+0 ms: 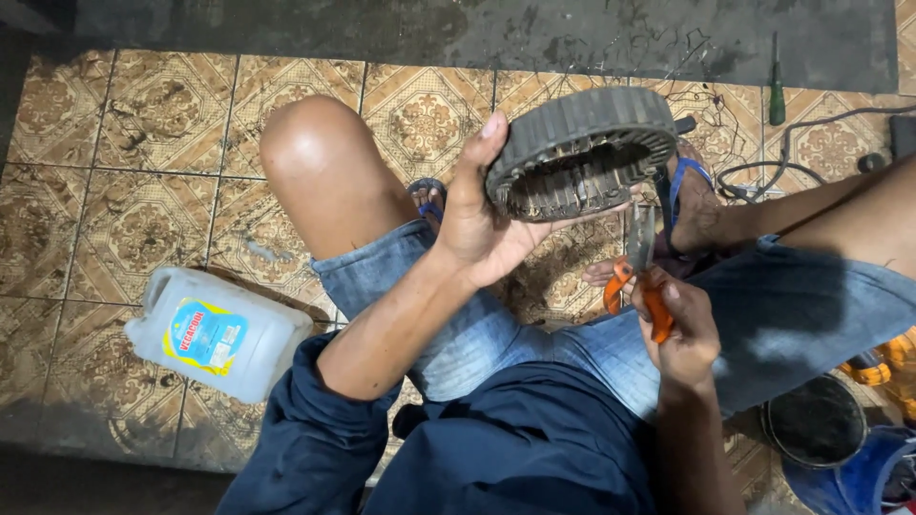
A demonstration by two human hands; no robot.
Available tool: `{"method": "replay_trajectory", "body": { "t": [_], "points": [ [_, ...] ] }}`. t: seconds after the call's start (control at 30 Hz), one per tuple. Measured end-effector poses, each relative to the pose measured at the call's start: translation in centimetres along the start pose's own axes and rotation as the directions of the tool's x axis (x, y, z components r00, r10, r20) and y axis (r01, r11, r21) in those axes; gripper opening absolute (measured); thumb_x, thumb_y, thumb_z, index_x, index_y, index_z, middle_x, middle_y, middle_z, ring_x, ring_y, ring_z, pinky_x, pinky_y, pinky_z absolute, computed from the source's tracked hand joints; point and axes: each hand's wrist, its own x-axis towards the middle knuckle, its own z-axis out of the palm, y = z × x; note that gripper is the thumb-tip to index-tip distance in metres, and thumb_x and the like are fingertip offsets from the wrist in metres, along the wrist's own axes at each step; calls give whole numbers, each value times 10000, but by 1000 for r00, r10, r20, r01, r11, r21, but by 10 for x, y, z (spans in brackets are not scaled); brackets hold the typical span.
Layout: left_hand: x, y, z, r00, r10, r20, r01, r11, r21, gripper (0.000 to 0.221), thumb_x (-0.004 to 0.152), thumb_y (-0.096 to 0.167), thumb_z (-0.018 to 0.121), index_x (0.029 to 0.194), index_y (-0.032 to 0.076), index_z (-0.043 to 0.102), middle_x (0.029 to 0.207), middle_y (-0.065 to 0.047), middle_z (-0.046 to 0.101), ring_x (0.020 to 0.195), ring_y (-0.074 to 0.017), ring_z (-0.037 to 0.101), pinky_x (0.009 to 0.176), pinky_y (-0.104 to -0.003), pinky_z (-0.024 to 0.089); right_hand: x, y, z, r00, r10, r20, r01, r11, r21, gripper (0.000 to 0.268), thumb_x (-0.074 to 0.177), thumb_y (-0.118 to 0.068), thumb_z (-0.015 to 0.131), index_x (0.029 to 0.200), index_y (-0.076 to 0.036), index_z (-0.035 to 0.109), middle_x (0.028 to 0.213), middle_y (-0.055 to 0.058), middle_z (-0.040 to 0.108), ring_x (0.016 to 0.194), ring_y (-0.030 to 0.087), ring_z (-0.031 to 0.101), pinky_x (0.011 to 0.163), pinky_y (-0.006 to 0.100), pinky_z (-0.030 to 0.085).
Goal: Stripping copper wire from a motor stator using pliers and a screwdriver for recycling.
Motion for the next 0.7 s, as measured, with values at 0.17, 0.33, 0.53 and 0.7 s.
{"method": "replay_trajectory", "body": {
  "t": [0.17, 0.33, 0.53, 0.7],
  "points": [
    [-6, 2, -18, 998, -39, 48, 40, 999, -11, 561, 1021, 431, 621, 1452, 123, 436, 1463, -241, 529, 1311, -410, 578, 1165, -618, 472, -6, -11, -5, 964, 257, -68, -254, 966, 49, 405, 1070, -224, 449, 1099, 147, 610, 731, 36, 514, 607, 83, 372, 647, 220, 325],
    [-5, 2, -14, 999, -11, 36, 10, 1000, 11, 363, 1004, 376, 645, 1236, 176, 451, 1426, -220, 526, 1277, -429, 578, 1120, -649, 483, 8, -26, 15, 970, 242, 28, -243, 970, 13, 397, 1086, -239, 414, 786, -9, 533, 1144, 297, 615, 1235, 450, 618, 1089, 539, 484],
    [-4, 1, -18, 998, -44, 40, 46, 998, -36, 606, 1039, 397, 608, 1404, -72, 491, 1378, -279, 551, 1246, -367, 598, 1120, -527, 498, 2, -21, 8, 946, 319, -53, -321, 947, -17, 510, 1083, -252, 408, 1304, 188, 539, 709, -4, 515, 582, 64, 443, 723, 192, 417],
    [-2, 2, -14, 999, -36, 7, 37, 999, -8, 675, 997, 387, 647, 1412, -104, 443, 1378, -309, 525, 1248, -414, 580, 1131, -582, 475, 6, -22, 10, 958, 282, 51, -275, 955, -110, 548, 1078, -272, 377, 1328, 182, 554, 1014, 204, 681, 830, 214, 621, 858, 346, 517]
  ]
}}
